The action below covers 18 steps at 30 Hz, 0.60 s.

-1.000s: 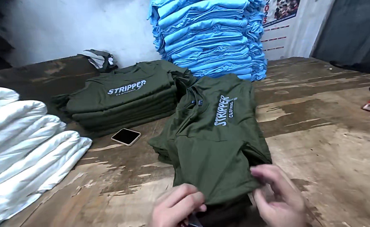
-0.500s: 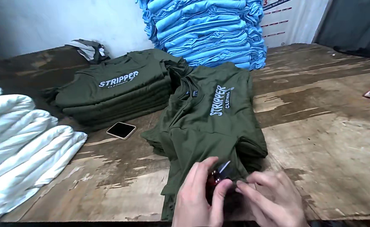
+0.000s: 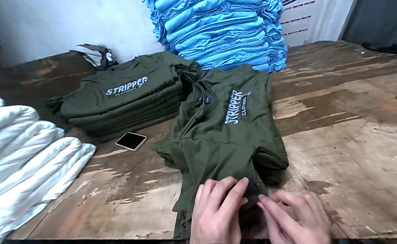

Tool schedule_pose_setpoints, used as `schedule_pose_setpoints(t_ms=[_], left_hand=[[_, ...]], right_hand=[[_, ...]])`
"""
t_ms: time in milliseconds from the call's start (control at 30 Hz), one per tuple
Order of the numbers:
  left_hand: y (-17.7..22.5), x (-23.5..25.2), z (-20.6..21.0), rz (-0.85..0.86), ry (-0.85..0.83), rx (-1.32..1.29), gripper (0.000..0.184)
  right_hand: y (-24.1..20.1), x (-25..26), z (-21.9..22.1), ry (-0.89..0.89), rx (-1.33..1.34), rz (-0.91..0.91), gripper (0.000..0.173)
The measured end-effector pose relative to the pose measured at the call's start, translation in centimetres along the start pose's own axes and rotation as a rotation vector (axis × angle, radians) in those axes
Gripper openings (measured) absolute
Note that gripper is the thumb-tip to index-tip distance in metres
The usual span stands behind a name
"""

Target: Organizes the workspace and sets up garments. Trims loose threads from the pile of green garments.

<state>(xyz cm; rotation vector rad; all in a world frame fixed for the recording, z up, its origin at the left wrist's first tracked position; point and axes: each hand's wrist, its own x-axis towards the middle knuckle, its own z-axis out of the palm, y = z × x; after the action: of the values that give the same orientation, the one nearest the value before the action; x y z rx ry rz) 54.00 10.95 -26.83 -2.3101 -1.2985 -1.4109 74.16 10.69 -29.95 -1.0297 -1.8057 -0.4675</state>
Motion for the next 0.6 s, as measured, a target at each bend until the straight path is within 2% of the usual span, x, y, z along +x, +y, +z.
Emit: schedule_pose_setpoints(t_ms=[67, 200, 433, 500, 600], left_hand=[[-0.3, -0.5, -0.1, 0.016, -0.012, 0.001, 0.019], [0.0, -0.8, -0.8, 0.052, -0.015, 0.003, 0.018], [1.1, 0.2, 0.2, 0.195, 0.01, 0.125, 0.022], [1.0, 0.2, 0.2, 0.164, 0.011, 0.095, 0.021], [0.1, -0.1, -0.2, 0.023, 0.025, -0.017, 0.021]], right_hand=[[0.0, -0.5, 0.6, 0.035, 0.082, 0.055, 0.012], [-0.2, -0.6, 0.3, 0.069, 0.205, 0.193, 0.011], [-0.4, -0.4, 0.6, 0.125, 0.192, 0.102, 0.007], [0.0, -0.7, 0.0, 0.062, 0.193, 0.036, 0.009], [0.1, -0.9, -0.2, 0.015, 0.13, -0.058, 0.02]])
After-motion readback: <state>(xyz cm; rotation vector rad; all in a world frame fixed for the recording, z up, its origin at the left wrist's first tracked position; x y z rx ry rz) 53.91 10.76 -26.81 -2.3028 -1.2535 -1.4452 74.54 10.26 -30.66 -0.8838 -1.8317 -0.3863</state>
